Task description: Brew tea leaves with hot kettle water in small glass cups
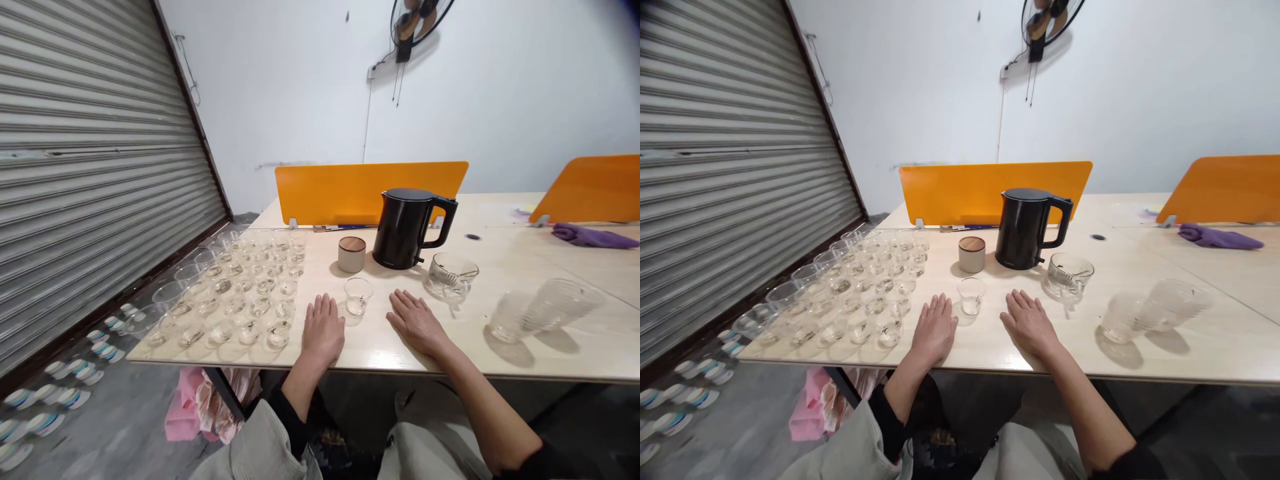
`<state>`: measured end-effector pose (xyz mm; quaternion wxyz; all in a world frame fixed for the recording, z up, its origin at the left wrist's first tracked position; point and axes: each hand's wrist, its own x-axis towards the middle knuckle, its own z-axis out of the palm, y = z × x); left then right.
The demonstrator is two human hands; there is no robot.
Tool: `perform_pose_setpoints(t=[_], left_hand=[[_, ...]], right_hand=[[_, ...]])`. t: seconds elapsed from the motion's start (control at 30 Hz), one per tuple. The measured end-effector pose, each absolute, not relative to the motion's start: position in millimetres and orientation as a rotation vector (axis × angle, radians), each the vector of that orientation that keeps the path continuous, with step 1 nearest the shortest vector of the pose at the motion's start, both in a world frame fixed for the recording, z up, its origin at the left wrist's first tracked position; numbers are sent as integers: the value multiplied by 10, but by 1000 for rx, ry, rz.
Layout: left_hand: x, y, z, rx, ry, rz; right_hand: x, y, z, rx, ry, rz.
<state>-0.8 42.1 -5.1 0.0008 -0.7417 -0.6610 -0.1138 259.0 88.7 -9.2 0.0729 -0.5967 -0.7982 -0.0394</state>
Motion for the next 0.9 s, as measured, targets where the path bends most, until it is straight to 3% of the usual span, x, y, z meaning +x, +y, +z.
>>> perform_pose_setpoints(t=[0.9], left_hand=[[-11, 428, -51, -2344, -2085, -390]], right_hand=[[2615, 920, -122, -1771, -2396, -163]])
